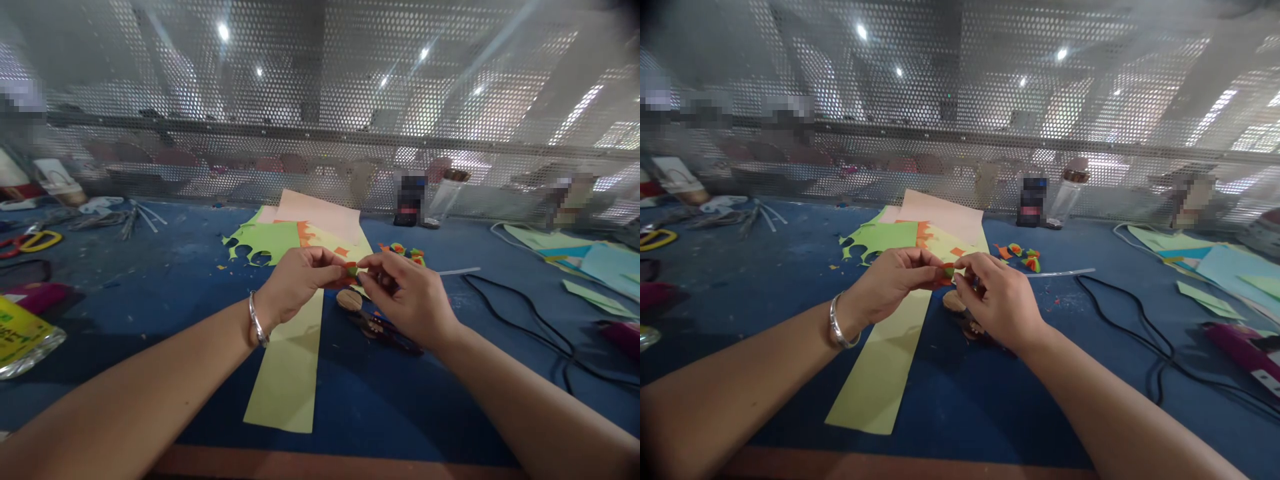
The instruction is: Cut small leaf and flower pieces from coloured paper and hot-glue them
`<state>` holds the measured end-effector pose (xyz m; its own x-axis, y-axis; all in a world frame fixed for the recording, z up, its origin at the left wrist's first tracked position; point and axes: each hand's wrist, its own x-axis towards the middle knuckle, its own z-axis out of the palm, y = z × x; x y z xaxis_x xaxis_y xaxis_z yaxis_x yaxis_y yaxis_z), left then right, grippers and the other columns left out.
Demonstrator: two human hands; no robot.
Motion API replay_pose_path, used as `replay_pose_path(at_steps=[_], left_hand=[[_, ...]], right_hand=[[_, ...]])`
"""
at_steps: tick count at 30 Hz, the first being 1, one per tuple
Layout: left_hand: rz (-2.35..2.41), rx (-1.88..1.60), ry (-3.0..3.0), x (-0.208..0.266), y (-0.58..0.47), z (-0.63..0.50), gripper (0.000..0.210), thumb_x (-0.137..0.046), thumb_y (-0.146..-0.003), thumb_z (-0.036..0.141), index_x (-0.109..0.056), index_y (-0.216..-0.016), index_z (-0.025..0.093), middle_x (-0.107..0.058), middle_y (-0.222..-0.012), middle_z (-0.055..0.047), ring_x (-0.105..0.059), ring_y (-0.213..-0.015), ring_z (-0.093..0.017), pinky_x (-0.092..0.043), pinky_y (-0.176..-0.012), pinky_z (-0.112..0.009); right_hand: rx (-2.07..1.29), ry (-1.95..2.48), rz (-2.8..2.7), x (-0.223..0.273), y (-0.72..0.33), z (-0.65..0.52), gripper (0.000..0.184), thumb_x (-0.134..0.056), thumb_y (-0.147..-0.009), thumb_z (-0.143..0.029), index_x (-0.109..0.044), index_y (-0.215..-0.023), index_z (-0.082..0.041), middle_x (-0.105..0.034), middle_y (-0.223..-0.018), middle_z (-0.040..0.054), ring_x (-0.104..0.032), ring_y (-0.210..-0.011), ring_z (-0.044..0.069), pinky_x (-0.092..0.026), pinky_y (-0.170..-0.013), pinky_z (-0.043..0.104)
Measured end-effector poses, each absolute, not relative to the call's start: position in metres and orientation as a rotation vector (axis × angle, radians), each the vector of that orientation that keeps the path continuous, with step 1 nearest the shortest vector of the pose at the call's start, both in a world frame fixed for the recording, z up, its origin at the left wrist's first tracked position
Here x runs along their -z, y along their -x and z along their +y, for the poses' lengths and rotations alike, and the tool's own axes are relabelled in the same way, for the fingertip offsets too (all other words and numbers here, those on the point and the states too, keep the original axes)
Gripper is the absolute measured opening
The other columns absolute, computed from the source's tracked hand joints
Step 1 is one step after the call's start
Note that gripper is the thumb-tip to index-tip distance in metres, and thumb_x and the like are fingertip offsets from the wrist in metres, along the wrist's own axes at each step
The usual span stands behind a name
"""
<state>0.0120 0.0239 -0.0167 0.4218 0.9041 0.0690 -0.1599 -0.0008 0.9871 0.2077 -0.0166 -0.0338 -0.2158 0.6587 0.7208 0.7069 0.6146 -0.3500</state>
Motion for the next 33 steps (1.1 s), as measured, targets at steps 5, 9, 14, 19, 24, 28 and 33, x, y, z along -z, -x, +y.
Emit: replay_pose_path(at_steps=[5, 9, 14, 19, 24, 28, 33], left_hand=[[0.748, -0.931, -1.252, 0.0146, -0.0106, 0.0239, 0.02, -0.084, -0.075, 0.025, -0.07, -0.08, 0.012, -0.072, -0.08, -0.003, -0.068, -0.076, -0.012, -0.053, -0.081, -0.029], [0.68, -0.901, -1.253, 0.0162, -0.0094, 0.0255, 0.022, -0.085, -0.075, 0.026, -0.07, -0.083, 0.012, -0.071, -0.082, -0.002, -0.067, -0.078, -0.012, -0.052, -0.083, -0.028], [0.609, -0.851, -1.263, 0.0173, -0.0078, 0.0272, 0.021, -0.084, -0.078, 0.025, -0.069, -0.086, 0.013, -0.071, -0.084, -0.002, -0.068, -0.081, -0.012, -0.052, -0.084, -0.028], [0.574, -0.863, -1.315, 0.0163, -0.0063, 0.0294, 0.022, -0.084, -0.077, 0.024, -0.067, -0.086, 0.013, -0.07, -0.081, -0.001, -0.066, -0.079, -0.011, -0.051, -0.081, -0.027], [0.558, -0.864, -1.379, 0.0155, -0.0054, 0.0304, 0.022, -0.085, -0.075, 0.023, -0.068, -0.085, 0.012, -0.069, -0.08, 0.0, -0.064, -0.078, -0.011, -0.05, -0.082, -0.028], [0.574, -0.826, -1.389, 0.0131, -0.006, 0.0269, 0.023, -0.082, -0.08, 0.03, -0.067, -0.084, 0.013, -0.068, -0.081, -0.001, -0.064, -0.078, -0.012, -0.05, -0.081, -0.029], [0.592, -0.846, -1.322, 0.015, -0.0089, 0.0223, 0.032, -0.086, -0.074, 0.022, -0.06, -0.092, 0.017, -0.067, -0.079, 0.002, -0.066, -0.077, -0.013, -0.049, -0.076, -0.027]], right_hand=[[0.022, 1.086, -1.884, 0.0336, -0.2069, -0.0162, 0.01, -0.063, -0.093, -0.025, -0.068, -0.099, -0.019, -0.067, -0.076, 0.0, -0.058, -0.061, 0.012, -0.046, -0.062, 0.025], [-0.152, 1.095, -1.839, 0.0339, -0.2065, -0.0163, 0.009, -0.064, -0.093, -0.026, -0.068, -0.096, -0.018, -0.066, -0.075, 0.0001, -0.057, -0.061, 0.011, -0.046, -0.058, 0.024], [-0.333, 1.099, -1.769, 0.0318, -0.2053, -0.0163, 0.009, -0.064, -0.093, -0.028, -0.067, -0.091, -0.019, -0.064, -0.071, -0.0008, -0.054, -0.056, 0.011, -0.045, -0.053, 0.024], [-0.495, 1.091, -1.726, 0.0316, -0.2056, -0.0138, 0.013, -0.065, -0.092, -0.031, -0.067, -0.092, -0.018, -0.063, -0.072, -0.0006, -0.052, -0.054, 0.01, -0.045, -0.051, 0.024], [-0.58, 1.073, -1.756, 0.0299, -0.2066, -0.0141, 0.011, -0.065, -0.089, -0.029, -0.065, -0.088, -0.018, -0.061, -0.071, -0.0011, -0.053, -0.055, 0.011, -0.046, -0.052, 0.024], [-0.515, 1.116, -1.781, 0.0275, -0.2058, -0.0165, 0.006, -0.063, -0.086, -0.024, -0.062, -0.083, -0.019, -0.058, -0.066, -0.0025, -0.05, -0.053, 0.01, -0.042, -0.049, 0.024], [-0.426, 1.116, -1.821, 0.0302, -0.205, -0.0159, 0.004, -0.063, -0.084, -0.021, -0.061, -0.08, -0.019, -0.057, -0.066, -0.003, -0.049, -0.055, 0.01, -0.04, -0.051, 0.023]])
